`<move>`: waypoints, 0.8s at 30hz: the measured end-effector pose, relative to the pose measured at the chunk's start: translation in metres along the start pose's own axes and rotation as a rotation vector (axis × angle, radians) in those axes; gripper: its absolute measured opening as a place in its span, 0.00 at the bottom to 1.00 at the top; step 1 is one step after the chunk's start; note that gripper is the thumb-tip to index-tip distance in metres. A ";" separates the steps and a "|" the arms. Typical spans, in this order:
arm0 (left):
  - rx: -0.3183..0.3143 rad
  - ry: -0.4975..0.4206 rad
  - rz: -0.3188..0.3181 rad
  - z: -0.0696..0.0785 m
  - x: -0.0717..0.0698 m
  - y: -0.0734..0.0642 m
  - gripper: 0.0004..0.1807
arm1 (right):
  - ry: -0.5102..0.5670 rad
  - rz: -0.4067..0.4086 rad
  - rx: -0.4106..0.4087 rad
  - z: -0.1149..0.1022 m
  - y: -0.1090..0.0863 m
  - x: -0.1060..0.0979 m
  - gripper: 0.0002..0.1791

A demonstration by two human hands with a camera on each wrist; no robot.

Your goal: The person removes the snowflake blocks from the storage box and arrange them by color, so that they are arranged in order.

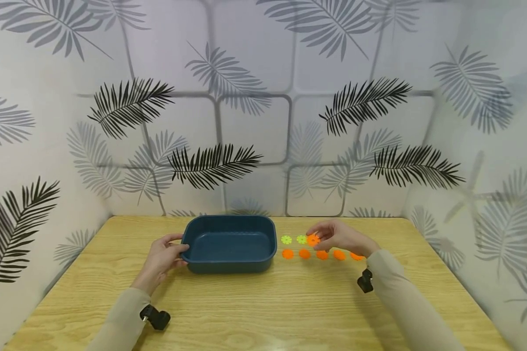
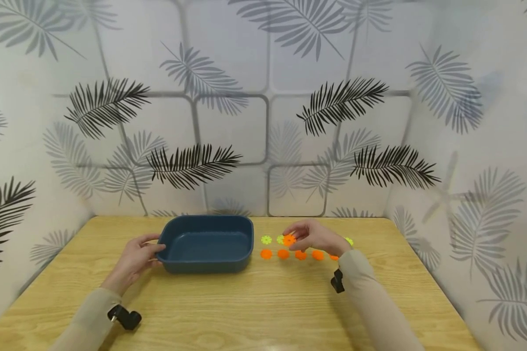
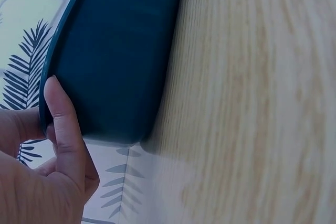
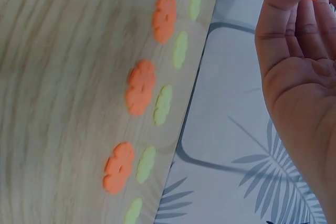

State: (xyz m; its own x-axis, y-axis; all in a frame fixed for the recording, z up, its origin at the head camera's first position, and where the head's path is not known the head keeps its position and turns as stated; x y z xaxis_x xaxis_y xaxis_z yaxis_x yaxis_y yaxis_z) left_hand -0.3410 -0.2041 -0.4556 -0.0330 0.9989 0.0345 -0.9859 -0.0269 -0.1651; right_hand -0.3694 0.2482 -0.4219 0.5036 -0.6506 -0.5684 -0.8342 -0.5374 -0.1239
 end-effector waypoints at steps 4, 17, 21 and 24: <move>0.001 -0.001 0.003 0.000 -0.001 0.001 0.28 | -0.010 0.002 0.001 0.005 -0.006 -0.003 0.28; -0.027 0.007 0.034 -0.001 -0.003 -0.002 0.28 | -0.060 0.006 0.035 0.017 -0.023 -0.008 0.29; -0.021 0.002 0.040 0.001 -0.002 -0.002 0.28 | -0.071 0.002 0.037 0.021 -0.030 -0.011 0.27; -0.013 -0.003 0.037 0.002 -0.001 -0.002 0.27 | -0.081 0.005 0.043 0.026 -0.034 -0.014 0.26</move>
State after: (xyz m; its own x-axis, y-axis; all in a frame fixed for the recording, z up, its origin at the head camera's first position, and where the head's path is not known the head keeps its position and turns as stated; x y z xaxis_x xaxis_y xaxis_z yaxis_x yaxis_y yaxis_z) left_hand -0.3394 -0.2052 -0.4530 -0.0700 0.9971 0.0310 -0.9818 -0.0634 -0.1792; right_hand -0.3535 0.2898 -0.4310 0.4814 -0.6068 -0.6325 -0.8462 -0.5097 -0.1550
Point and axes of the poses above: each hand's wrist, its own y-axis towards the middle knuckle, its own x-axis out of the palm, z = x × y, the point moved 5 cm from there along y, towards the middle knuckle, and after that the axes turned 8 degrees about -y, right-handed, at the moved point
